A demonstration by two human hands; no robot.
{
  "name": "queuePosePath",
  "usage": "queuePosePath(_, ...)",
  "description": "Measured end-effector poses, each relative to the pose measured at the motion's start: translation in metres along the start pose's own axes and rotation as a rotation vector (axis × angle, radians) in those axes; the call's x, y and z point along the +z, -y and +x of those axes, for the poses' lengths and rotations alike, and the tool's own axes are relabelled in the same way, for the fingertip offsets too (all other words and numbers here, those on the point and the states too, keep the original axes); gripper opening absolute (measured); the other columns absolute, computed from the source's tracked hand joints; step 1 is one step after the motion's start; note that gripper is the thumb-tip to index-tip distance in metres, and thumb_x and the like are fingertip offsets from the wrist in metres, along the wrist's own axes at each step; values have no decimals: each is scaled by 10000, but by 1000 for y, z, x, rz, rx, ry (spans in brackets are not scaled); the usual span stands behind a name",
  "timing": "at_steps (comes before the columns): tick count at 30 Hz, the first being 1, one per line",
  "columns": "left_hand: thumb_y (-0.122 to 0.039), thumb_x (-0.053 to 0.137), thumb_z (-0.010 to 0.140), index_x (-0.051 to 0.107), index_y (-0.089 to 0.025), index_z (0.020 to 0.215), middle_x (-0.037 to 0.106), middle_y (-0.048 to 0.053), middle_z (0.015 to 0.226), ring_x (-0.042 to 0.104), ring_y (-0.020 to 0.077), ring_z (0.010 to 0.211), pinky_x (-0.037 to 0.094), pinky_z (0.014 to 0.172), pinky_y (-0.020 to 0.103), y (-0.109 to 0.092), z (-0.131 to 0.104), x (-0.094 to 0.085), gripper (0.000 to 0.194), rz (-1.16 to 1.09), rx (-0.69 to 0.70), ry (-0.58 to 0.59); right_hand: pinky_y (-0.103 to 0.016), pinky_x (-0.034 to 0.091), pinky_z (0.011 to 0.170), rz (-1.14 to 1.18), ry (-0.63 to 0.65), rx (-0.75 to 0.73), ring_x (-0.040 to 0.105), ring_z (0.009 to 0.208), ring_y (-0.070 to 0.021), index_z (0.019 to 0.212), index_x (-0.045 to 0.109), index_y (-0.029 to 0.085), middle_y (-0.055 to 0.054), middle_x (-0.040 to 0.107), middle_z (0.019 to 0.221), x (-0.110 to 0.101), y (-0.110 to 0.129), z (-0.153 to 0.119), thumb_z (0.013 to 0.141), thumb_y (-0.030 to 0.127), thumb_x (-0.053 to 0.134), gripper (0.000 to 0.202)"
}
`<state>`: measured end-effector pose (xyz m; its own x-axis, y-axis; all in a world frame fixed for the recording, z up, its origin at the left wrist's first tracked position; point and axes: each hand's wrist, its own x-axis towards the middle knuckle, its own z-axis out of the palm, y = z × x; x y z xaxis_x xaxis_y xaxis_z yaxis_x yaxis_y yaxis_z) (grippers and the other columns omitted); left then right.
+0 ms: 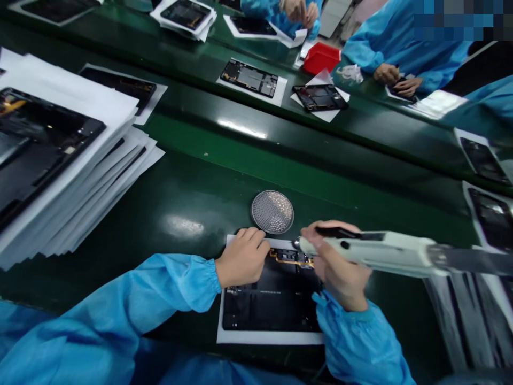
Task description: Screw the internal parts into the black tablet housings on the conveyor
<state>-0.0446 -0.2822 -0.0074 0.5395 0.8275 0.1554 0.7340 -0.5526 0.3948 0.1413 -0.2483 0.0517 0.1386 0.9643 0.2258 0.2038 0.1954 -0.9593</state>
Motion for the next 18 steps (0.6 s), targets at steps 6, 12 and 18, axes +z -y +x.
queuePosePath(6, -157, 469, 916, 594, -142, 932, 535, 107, 968, 459, 264, 894, 413, 755, 411, 0, 9, 0, 126, 97, -165, 92, -433, 578, 810, 15, -352, -102, 640, 745, -183, 848, 654, 191, -17, 642, 849, -31, 7, 38, 653, 223, 789, 239)
queuePosePath(12, -35, 473, 824, 573, -152, 857, 530, 104, 946, 487, 260, 884, 452, 747, 394, -3, 6, 5, 158, 298, -145, 69, -463, 572, 860, 42, -504, -129, 670, 824, -231, 851, 684, 201, -53, 691, 917, -57, 6, 56, 629, 253, 811, 262)
queuePosePath(18, 17, 355, 818, 532, -164, 1051, 529, 88, 946, 503, 185, 742, 476, 653, 295, -6, -19, 0, 344, 234, -37, -126, -513, 552, 872, -38, -646, -100, 686, 824, -278, 851, 717, 199, -79, 714, 913, -84, 19, 57, 594, 315, 817, 299)
